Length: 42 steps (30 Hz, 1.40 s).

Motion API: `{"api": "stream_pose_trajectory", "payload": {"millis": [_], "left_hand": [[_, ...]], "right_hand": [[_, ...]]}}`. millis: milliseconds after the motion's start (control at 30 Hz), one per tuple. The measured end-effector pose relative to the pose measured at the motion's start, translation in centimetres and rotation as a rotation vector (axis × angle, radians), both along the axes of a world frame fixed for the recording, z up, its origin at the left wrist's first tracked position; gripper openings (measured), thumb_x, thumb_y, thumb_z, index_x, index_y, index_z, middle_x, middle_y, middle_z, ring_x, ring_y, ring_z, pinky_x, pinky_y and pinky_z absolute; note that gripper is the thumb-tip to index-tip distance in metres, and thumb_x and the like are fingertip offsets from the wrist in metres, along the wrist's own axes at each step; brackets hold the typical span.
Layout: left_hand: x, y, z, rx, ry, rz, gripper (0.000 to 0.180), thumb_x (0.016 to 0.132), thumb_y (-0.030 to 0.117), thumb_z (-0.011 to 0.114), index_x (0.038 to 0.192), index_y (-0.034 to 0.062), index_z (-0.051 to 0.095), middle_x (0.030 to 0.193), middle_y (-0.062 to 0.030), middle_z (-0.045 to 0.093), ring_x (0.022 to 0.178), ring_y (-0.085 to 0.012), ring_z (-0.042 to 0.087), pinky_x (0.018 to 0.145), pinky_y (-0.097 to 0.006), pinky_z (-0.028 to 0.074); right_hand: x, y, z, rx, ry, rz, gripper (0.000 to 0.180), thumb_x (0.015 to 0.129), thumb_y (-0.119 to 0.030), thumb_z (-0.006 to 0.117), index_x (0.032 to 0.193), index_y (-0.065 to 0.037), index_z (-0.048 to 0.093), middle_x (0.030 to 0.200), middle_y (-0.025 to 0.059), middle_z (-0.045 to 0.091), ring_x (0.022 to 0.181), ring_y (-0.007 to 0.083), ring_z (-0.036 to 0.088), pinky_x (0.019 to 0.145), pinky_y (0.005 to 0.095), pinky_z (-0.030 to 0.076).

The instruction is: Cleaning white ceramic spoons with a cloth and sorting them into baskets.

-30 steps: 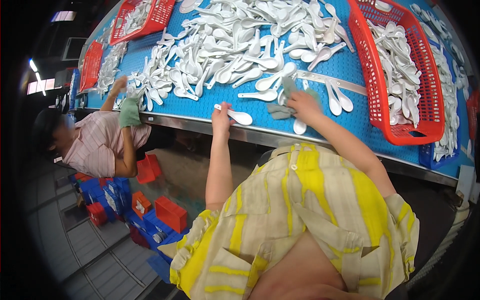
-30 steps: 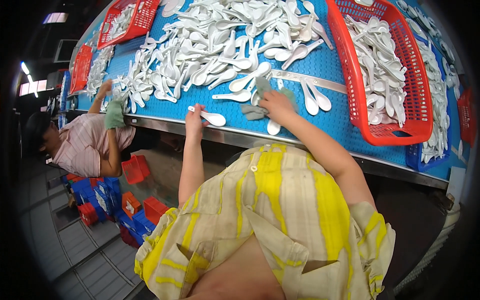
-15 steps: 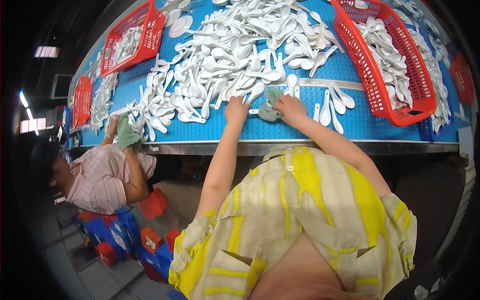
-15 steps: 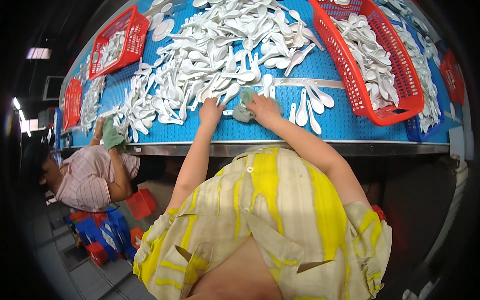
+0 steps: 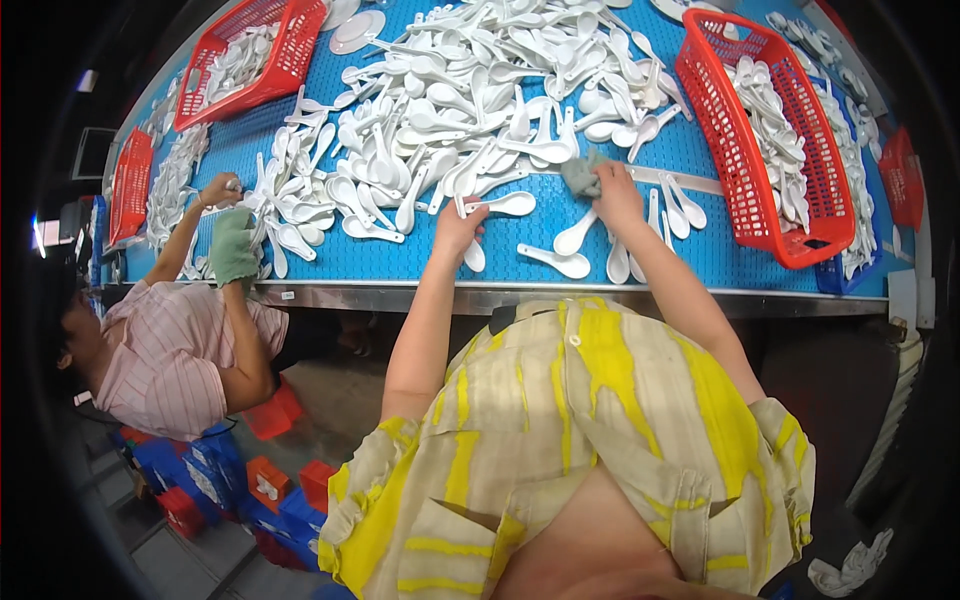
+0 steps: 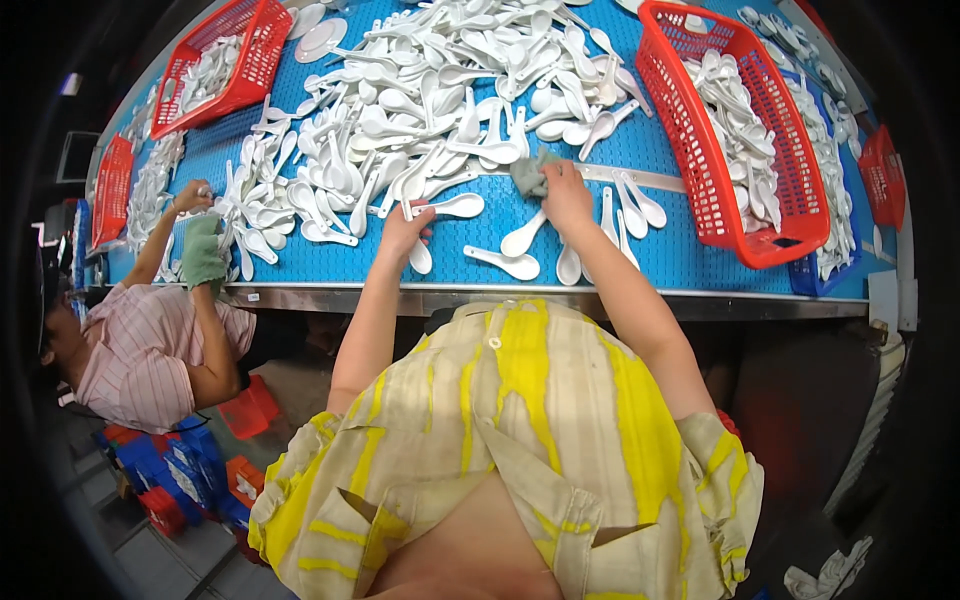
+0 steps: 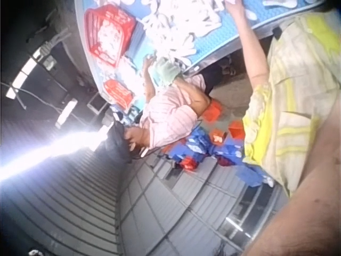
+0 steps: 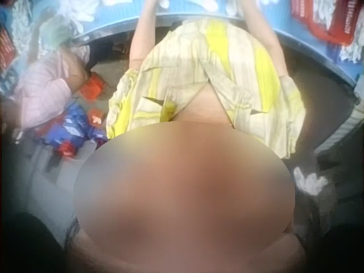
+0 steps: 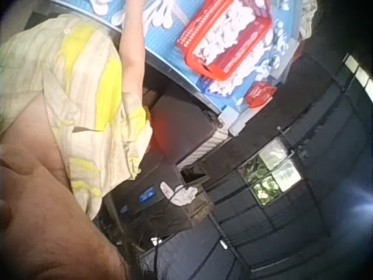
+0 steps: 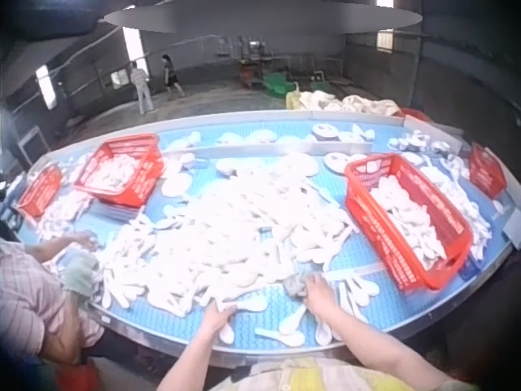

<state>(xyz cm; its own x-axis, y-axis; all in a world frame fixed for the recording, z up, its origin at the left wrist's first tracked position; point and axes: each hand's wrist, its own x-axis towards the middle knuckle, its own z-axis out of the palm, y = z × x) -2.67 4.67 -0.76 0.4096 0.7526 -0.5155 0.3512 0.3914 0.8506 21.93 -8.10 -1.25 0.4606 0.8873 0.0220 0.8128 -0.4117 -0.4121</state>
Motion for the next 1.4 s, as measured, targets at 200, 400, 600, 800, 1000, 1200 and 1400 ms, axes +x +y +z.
{"api": "stream_pose_trajectory", "payload": {"millis": [200, 400, 600, 800, 1000, 1200, 1400], "left_hand": [[-1.6, -0.1, -1.1, -0.111, -0.058, 0.112, 0.018, 0.081, 0.020, 0.057, 0.092, 0.0051, 0.056, 0.078, -0.0027, 0.060, 0.059, -0.0098, 0.051, 0.048, -0.025, 0.044], [-1.2, 0.7, -0.4, -0.126, -0.227, 0.305, 0.026, 0.087, 0.025, 0.047, 0.100, 0.0022, 0.050, 0.083, -0.0085, 0.062, 0.066, -0.0142, 0.058, 0.050, -0.026, 0.046], [-1.7, 0.7, 1.4, -0.094, -0.384, 0.317, 0.023, 0.087, 0.020, 0.047, 0.102, 0.0026, 0.050, 0.083, -0.0079, 0.061, 0.068, -0.0157, 0.058, 0.056, -0.028, 0.047], [-3.5, -1.8, -1.4, -0.150, -0.412, 0.581, 0.021, 0.086, 0.021, 0.047, 0.092, 0.0010, 0.052, 0.078, -0.0128, 0.059, 0.069, -0.0229, 0.058, 0.064, -0.035, 0.047], [-3.8, -2.9, -1.1, -0.264, -0.387, 0.607, 0.022, 0.087, 0.020, 0.047, 0.095, -0.0003, 0.049, 0.080, -0.0150, 0.059, 0.070, -0.0250, 0.059, 0.062, -0.037, 0.048], [-1.4, -2.2, -0.1, -0.277, -0.422, 0.541, 0.023, 0.086, 0.021, 0.049, 0.094, -0.0006, 0.051, 0.082, -0.0141, 0.060, 0.068, -0.0235, 0.059, 0.059, -0.035, 0.048], [-3.1, -1.5, -0.2, -0.263, -0.392, 0.546, 0.020, 0.086, 0.022, 0.050, 0.092, 0.0022, 0.051, 0.080, -0.0128, 0.060, 0.068, -0.0226, 0.059, 0.060, -0.036, 0.049]], "right_hand": [[2.2, -0.7, 3.9, -0.334, 0.162, -0.022, 0.054, 0.061, -0.021, 0.071, 0.109, -0.011, 0.047, 0.094, 0.0141, 0.060, 0.085, 0.0316, 0.059, 0.073, 0.0396, 0.046], [0.1, 5.9, 5.6, 0.151, 0.049, 0.158, 0.048, 0.063, -0.019, 0.068, 0.109, -0.012, 0.053, 0.103, 0.0128, 0.057, 0.096, 0.0296, 0.054, 0.077, 0.0359, 0.045], [0.2, 8.8, 0.7, 0.230, -0.198, 0.329, 0.028, 0.067, -0.009, 0.057, 0.094, -0.014, 0.060, 0.089, 0.0108, 0.056, 0.087, 0.0292, 0.054, 0.070, 0.0390, 0.044], [0.8, 2.2, 1.2, 0.133, 0.052, 0.183, 0.035, 0.061, -0.006, 0.059, 0.096, -0.007, 0.056, 0.101, 0.0132, 0.056, 0.094, 0.0319, 0.052, 0.079, 0.0392, 0.043], [2.7, -0.7, 3.4, 0.051, 0.453, 0.296, 0.053, 0.055, -0.034, 0.077, 0.095, -0.004, 0.059, 0.096, 0.0144, 0.056, 0.092, 0.0304, 0.054, 0.080, 0.0359, 0.043], [0.3, 7.8, 1.6, 0.238, 0.076, 0.360, 0.044, 0.062, -0.028, 0.074, 0.097, -0.006, 0.059, 0.120, 0.0151, 0.046, 0.107, 0.0314, 0.046, 0.089, 0.0364, 0.038], [-1.4, 6.5, -1.7, 0.146, -0.083, 0.393, 0.043, 0.060, -0.010, 0.069, 0.101, -0.010, 0.058, 0.123, 0.0118, 0.044, 0.110, 0.0313, 0.043, 0.093, 0.0396, 0.034]]}}
